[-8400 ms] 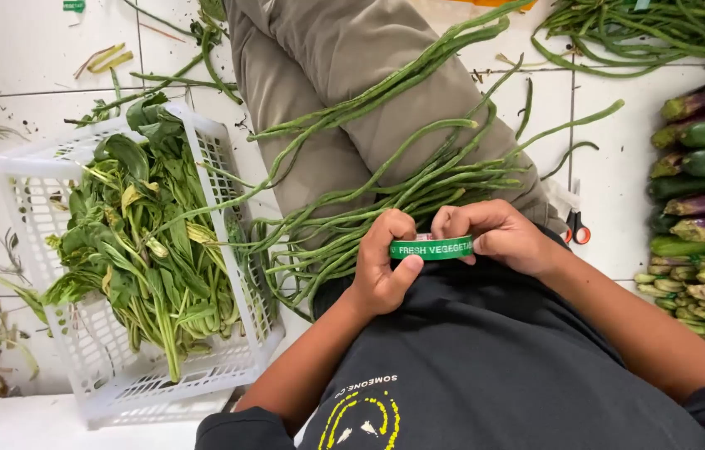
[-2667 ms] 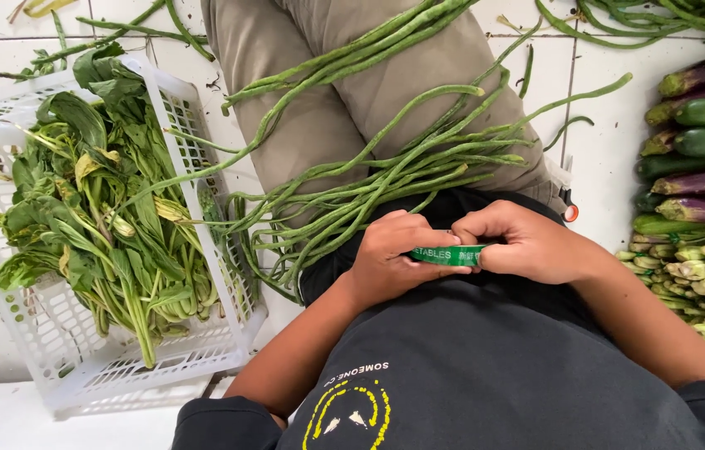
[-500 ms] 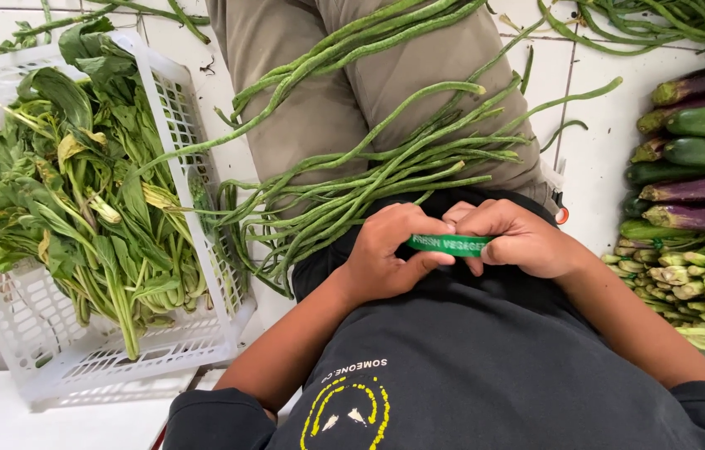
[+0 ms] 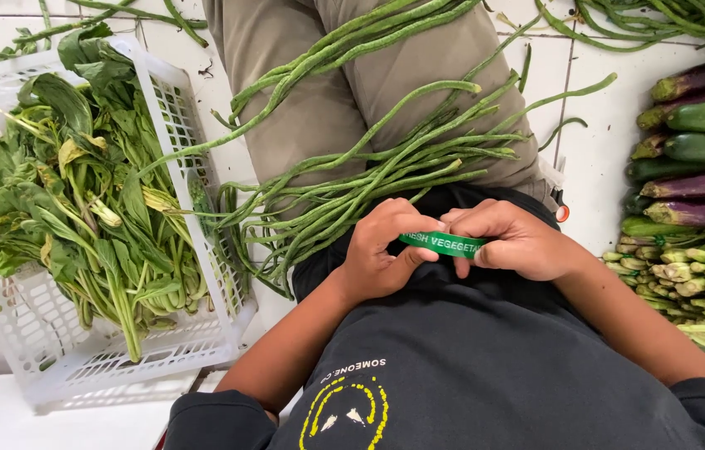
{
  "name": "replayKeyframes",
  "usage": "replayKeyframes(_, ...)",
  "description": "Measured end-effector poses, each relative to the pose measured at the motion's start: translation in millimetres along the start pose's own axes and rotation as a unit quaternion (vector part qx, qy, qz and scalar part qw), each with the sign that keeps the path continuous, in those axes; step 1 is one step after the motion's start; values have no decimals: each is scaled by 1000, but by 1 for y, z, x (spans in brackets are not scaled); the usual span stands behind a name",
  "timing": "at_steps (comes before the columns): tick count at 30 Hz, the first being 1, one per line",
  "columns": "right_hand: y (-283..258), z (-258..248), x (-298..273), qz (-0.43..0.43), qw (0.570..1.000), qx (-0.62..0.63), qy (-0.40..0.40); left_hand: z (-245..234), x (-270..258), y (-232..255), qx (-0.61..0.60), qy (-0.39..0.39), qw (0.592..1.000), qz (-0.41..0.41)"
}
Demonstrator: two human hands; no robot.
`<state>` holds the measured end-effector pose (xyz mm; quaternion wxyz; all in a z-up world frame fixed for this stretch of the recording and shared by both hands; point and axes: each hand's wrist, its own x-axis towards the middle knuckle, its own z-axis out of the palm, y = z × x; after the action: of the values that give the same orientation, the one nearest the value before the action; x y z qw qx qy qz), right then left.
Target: Sorting and bundling long beans with green tape on a processing floor.
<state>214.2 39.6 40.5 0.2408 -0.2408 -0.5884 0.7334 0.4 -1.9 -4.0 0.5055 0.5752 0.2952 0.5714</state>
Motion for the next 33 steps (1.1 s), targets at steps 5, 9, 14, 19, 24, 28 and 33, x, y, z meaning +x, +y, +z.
replayKeyframes(5,-2,2,5,0,1000,2,-3,2,1,0,23,-3,999,23)
replayKeyframes(9,2,1,4,11,1000,-14,5,3,2,-2,34,-1,999,33)
replayKeyframes(14,-4,2,1,102,994,-50,7,3,1,-1,45,-14,999,28)
replayKeyframes(19,-6,1,-2,156,987,-44,5,5,2,0,52,-14,998,29)
replayKeyframes(24,-9,0,1,114,992,-57,-20,6,2,-1,52,-11,998,16)
replayKeyframes(28,-13,3,3,93,994,-60,-2,5,0,-4,52,-2,999,12)
replayKeyframes(33,-15,5,6,86,995,-47,15,5,1,-2,49,2,999,4)
